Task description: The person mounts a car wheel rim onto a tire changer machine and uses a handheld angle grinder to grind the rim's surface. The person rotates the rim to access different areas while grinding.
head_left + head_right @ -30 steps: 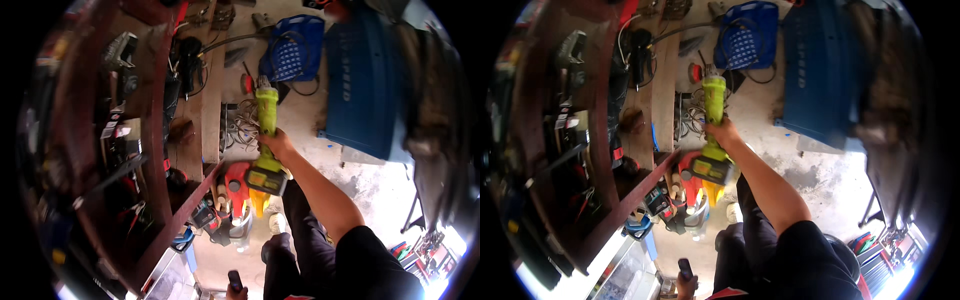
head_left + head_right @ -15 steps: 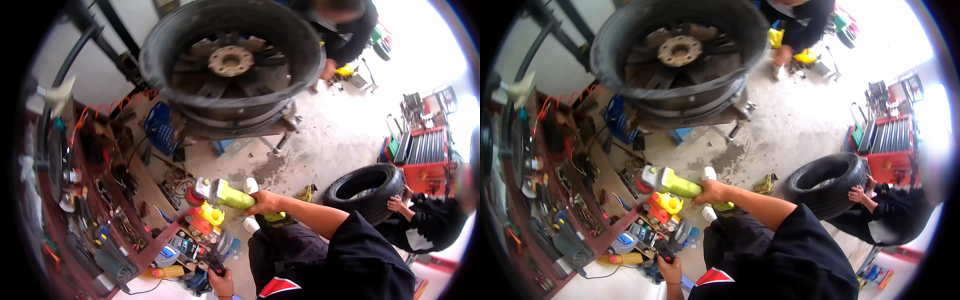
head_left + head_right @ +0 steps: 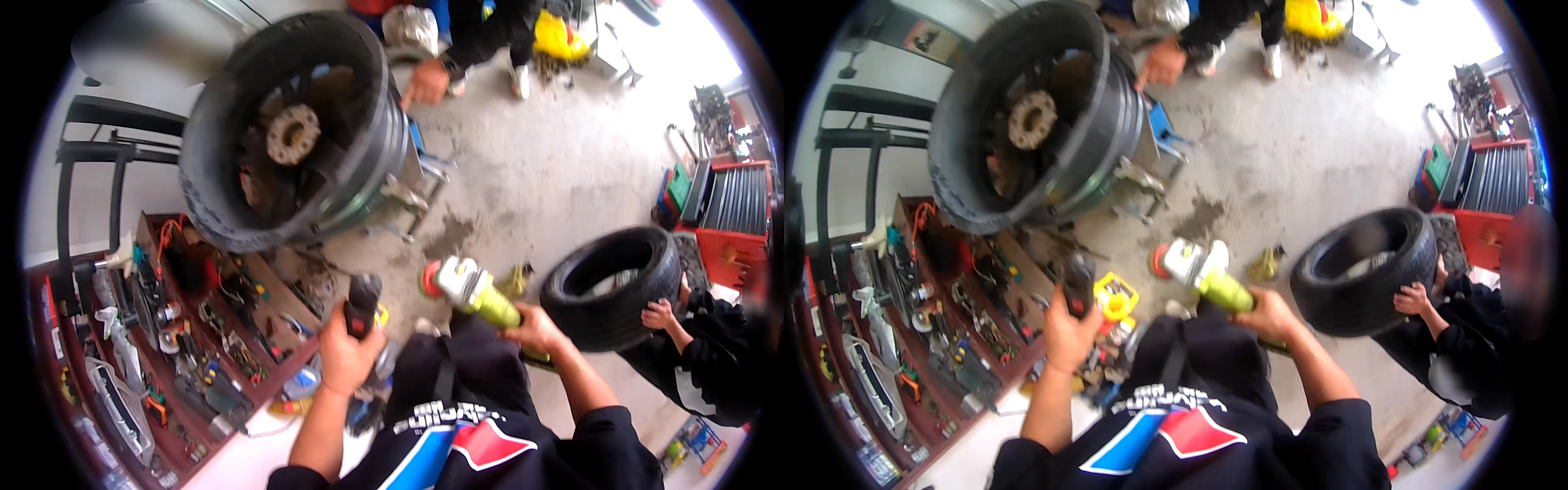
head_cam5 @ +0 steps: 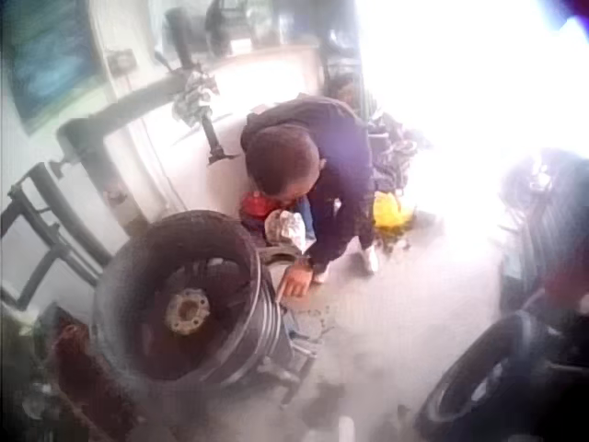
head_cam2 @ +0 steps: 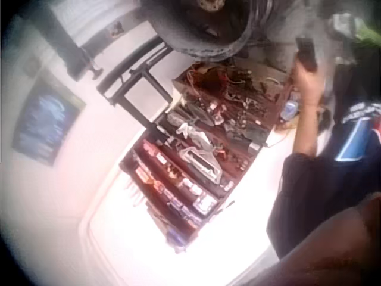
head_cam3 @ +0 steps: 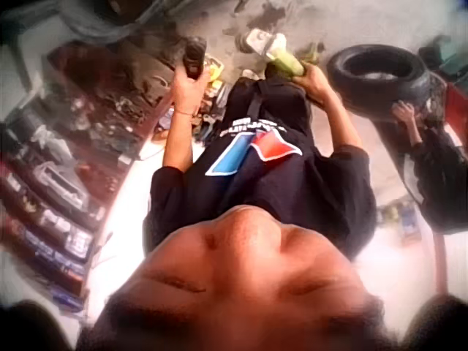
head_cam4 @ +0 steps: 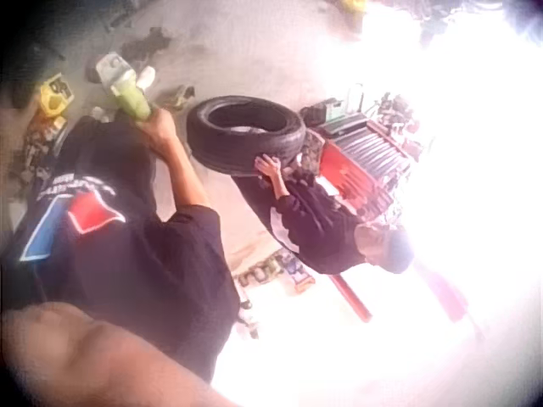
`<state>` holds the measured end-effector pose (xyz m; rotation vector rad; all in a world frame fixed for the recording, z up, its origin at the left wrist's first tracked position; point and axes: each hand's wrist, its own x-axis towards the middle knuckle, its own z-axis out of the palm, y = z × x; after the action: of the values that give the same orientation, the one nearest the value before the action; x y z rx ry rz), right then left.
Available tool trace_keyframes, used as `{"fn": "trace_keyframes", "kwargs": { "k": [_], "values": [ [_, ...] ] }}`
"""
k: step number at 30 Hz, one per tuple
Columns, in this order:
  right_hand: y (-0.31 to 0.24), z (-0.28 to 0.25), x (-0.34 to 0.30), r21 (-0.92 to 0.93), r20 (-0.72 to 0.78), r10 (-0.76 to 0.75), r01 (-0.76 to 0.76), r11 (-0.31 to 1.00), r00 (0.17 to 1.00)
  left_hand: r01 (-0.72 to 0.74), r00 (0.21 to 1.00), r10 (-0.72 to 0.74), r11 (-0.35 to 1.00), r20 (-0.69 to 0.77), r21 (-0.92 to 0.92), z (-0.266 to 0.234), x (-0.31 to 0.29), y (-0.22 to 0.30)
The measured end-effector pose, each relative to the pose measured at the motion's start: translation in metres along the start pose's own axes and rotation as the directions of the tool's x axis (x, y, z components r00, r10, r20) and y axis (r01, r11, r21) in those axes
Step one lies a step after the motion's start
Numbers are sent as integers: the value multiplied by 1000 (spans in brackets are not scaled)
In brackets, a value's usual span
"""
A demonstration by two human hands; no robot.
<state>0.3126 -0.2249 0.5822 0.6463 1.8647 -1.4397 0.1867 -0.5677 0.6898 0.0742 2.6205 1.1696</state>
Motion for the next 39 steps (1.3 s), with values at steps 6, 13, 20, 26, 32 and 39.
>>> {"fn": "trace_keyframes", "kwargs": {
  "k": [6, 13, 20, 26, 32, 39],
  "values": [
    [26, -88, -43, 661, -108, -171, 199, 723, 979, 188, 925, -85, 949, 371, -253, 57, 20, 42],
    [35, -94, -69, 814, -528, -359, 579, 44, 770, 297, 396, 223, 887, 891, -354, 125, 11, 85],
    [8, -53, -58, 703, -711, -117, 703, -105, 694, -231, 310, 468, 882, 828, -412, 114, 38, 98],
    [-25, -19, -55, 709, -705, 26, 706, -2, 708, -345, 281, 548, 824, 788, -450, 99, 50, 87],
    [-72, -17, -64, 607, -756, 59, 664, 437, 652, -618, 299, 468, 759, 832, -205, 76, 80, 86],
    [-71, -30, -39, 259, -723, -84, 382, 887, 686, 84, 890, 2, 982, 456, -167, -41, 125, 69]
  ]
}}
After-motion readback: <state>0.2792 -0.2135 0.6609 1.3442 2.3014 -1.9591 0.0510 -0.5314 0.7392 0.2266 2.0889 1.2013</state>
